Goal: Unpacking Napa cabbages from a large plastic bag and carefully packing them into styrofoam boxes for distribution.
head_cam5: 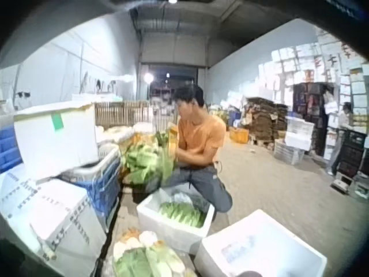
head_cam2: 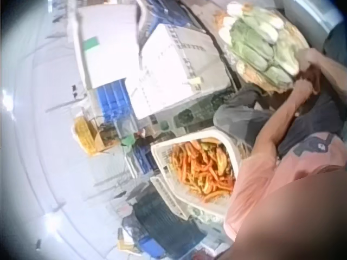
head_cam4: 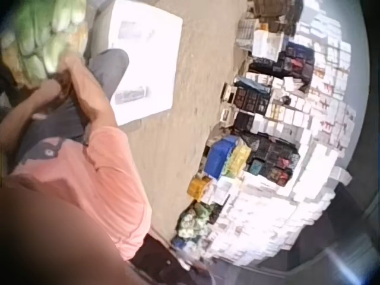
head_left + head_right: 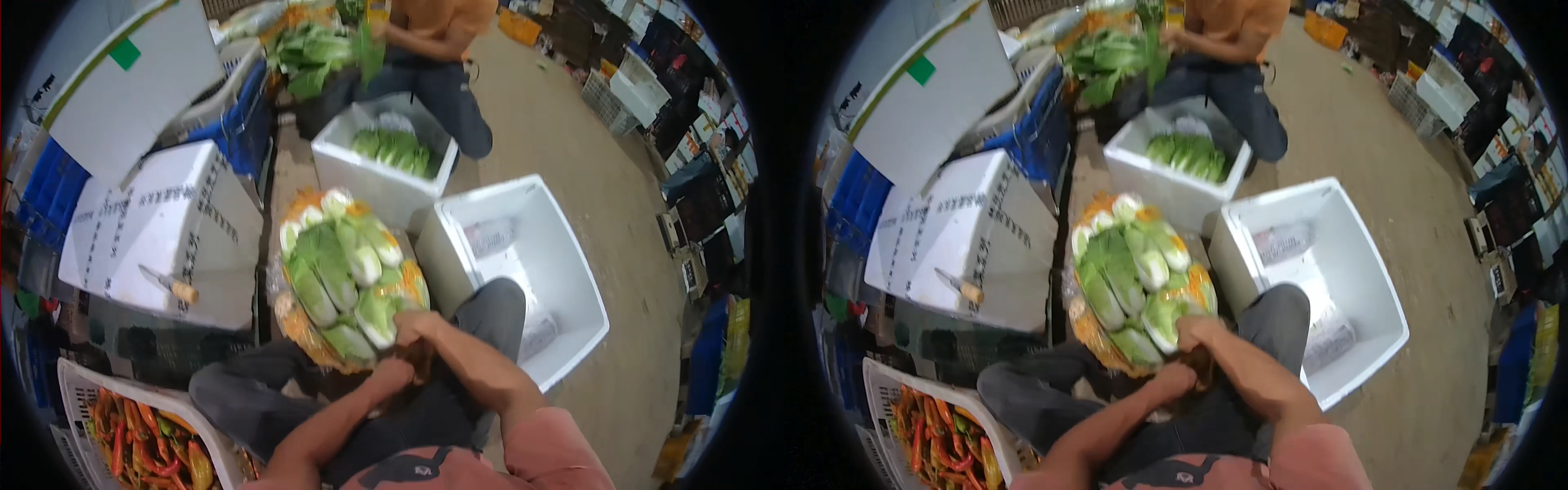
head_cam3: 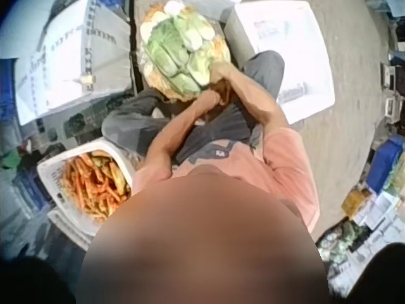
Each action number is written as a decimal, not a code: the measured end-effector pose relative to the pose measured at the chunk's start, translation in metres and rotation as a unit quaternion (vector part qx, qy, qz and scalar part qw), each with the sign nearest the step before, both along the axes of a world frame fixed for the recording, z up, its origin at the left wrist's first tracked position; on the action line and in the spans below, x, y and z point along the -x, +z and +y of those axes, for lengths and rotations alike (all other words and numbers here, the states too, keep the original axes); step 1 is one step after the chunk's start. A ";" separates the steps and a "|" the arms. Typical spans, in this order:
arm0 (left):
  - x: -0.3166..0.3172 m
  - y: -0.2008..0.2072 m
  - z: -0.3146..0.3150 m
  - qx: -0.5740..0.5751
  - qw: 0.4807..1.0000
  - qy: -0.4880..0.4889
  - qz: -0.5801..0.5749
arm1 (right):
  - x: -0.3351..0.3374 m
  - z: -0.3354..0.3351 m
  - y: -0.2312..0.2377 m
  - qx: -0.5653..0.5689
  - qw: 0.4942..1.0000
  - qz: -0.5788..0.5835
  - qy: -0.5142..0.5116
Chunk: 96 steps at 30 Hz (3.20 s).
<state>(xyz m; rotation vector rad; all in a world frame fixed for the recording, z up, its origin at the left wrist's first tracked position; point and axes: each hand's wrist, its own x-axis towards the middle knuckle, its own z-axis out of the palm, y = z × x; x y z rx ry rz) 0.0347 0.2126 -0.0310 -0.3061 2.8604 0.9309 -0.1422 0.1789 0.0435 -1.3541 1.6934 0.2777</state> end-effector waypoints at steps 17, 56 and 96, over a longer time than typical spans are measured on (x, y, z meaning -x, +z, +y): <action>0.014 0.016 -0.063 -0.279 0.914 0.290 -0.054 | 0.000 0.009 0.008 0.135 0.854 0.074 -0.498; 0.054 0.035 -0.041 -0.565 0.584 0.582 0.017 | 0.248 0.258 -0.081 0.228 0.732 0.284 -0.575; -0.022 0.003 -0.167 -0.142 0.665 0.732 -0.046 | -0.083 -0.111 -0.072 0.295 0.888 -0.001 -0.352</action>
